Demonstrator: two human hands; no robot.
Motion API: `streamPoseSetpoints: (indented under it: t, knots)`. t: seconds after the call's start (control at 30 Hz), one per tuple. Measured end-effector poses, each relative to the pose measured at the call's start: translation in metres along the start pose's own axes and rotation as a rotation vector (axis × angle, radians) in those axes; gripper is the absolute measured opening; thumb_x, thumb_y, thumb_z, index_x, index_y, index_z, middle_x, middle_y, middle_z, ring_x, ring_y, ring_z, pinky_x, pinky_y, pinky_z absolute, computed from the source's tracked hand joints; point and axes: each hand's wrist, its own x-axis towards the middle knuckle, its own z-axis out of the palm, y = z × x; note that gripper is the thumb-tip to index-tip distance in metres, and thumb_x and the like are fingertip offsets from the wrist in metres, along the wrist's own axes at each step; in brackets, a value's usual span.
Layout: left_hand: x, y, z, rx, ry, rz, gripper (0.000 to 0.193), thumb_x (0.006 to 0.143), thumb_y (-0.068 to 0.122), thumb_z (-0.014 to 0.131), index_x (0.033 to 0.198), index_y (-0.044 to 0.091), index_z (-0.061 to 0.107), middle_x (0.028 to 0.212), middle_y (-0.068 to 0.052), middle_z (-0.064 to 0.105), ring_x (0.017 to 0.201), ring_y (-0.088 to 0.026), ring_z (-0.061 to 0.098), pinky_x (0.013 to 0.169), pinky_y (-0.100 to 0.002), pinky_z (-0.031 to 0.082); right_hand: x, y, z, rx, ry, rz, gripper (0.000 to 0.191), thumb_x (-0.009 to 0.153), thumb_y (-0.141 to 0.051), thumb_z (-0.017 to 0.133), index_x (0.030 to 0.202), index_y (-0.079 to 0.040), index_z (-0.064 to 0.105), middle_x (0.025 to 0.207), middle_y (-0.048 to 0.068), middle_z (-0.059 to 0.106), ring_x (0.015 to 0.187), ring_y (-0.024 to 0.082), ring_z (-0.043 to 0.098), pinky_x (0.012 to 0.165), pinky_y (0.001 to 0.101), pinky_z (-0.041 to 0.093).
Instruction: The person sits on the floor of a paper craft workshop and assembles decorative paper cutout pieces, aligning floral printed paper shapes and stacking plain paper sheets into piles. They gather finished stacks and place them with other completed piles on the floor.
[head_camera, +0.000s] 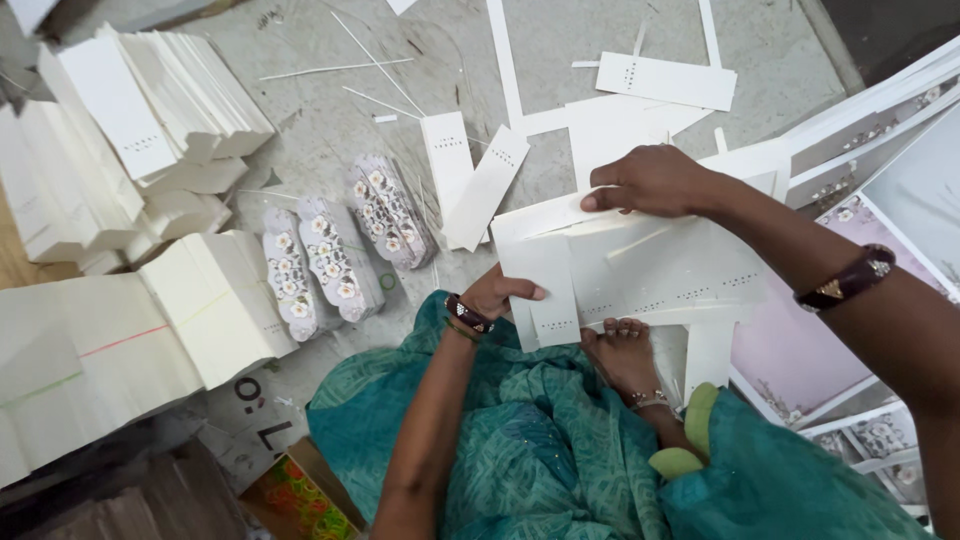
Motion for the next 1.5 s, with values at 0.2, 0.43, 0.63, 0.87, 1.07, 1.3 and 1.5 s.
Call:
streamPoseSetpoints:
  t: [0.2,0.43,0.63,0.87,1.07,1.3,1.5]
  knots:
    - [0.002,0.001,0.009,0.061,-0.108,-0.035,0.07,0.075,-0.002,0.077,0.141,-0.006,0.056,0.126,-0.014,0.069,0.118,-0.025,0.064,0.102,-0.039,0.051,0.027,0.014,0.005,0.029,-0.09,0.047,0.054,0.092,-0.063,0.054,0.087,-0.013,0.076,0.079,0.013,0.075,0.082,0.03,0.072,0.077,0.0463,0.052]
    - [0.007,0.011,0.035,0.141,-0.107,-0.002,0.075,0.071,0.002,0.08,0.142,-0.002,0.056,0.125,-0.013,0.069,0.118,-0.023,0.063,0.101,-0.036,0.051,0.052,0.03,-0.008,-0.262,0.315,0.084,0.041,0.107,-0.048,0.052,0.103,-0.015,0.075,0.095,0.012,0.076,0.089,0.034,0.07,0.079,0.0493,0.054]
    - [0.028,0.017,0.023,0.139,-0.059,0.039,0.073,0.074,0.009,0.082,0.142,-0.003,0.057,0.123,-0.013,0.069,0.115,-0.022,0.063,0.1,-0.036,0.051,-0.022,-0.016,-0.032,0.206,0.336,-0.119,0.042,0.103,-0.049,0.05,0.103,-0.014,0.074,0.1,0.008,0.077,0.093,0.024,0.074,0.086,0.0441,0.057]
    - [0.038,-0.007,0.012,-0.146,-0.099,0.233,0.067,0.089,0.031,0.08,0.142,0.001,0.053,0.128,-0.009,0.067,0.118,-0.018,0.064,0.1,-0.035,0.054,-0.012,-0.052,0.023,-0.266,-0.118,0.117,0.072,0.075,-0.071,0.069,0.133,-0.028,0.065,0.102,0.015,0.075,0.101,0.035,0.071,0.086,0.0505,0.055]
    - [0.032,0.01,0.033,-0.043,0.326,0.446,0.042,0.11,0.032,0.061,0.134,-0.003,0.057,0.112,-0.006,0.067,0.097,-0.011,0.063,0.084,-0.028,0.053,-0.004,-0.048,0.024,-0.221,-0.079,0.081,0.06,0.075,-0.062,0.074,0.127,-0.031,0.071,0.095,0.014,0.076,0.099,0.035,0.072,0.086,0.0484,0.056]
    - [0.049,0.036,0.06,0.226,0.689,0.591,0.034,0.1,0.021,0.069,0.124,-0.002,0.066,0.101,-0.002,0.069,0.086,-0.006,0.059,0.076,-0.025,0.05,-0.021,-0.048,0.027,-0.179,0.033,0.027,0.055,0.078,-0.055,0.074,0.126,-0.03,0.07,0.094,0.015,0.075,0.098,0.036,0.071,0.084,0.0489,0.055]
    - [0.089,0.051,0.039,0.487,0.871,0.506,0.035,0.096,0.023,0.071,0.119,-0.003,0.066,0.09,-0.005,0.073,0.075,-0.009,0.064,0.068,-0.027,0.053,-0.062,-0.04,0.05,-0.275,0.152,-0.086,0.038,0.088,-0.05,0.068,0.115,-0.024,0.066,0.091,0.007,0.075,0.089,0.031,0.072,0.079,0.0468,0.054]
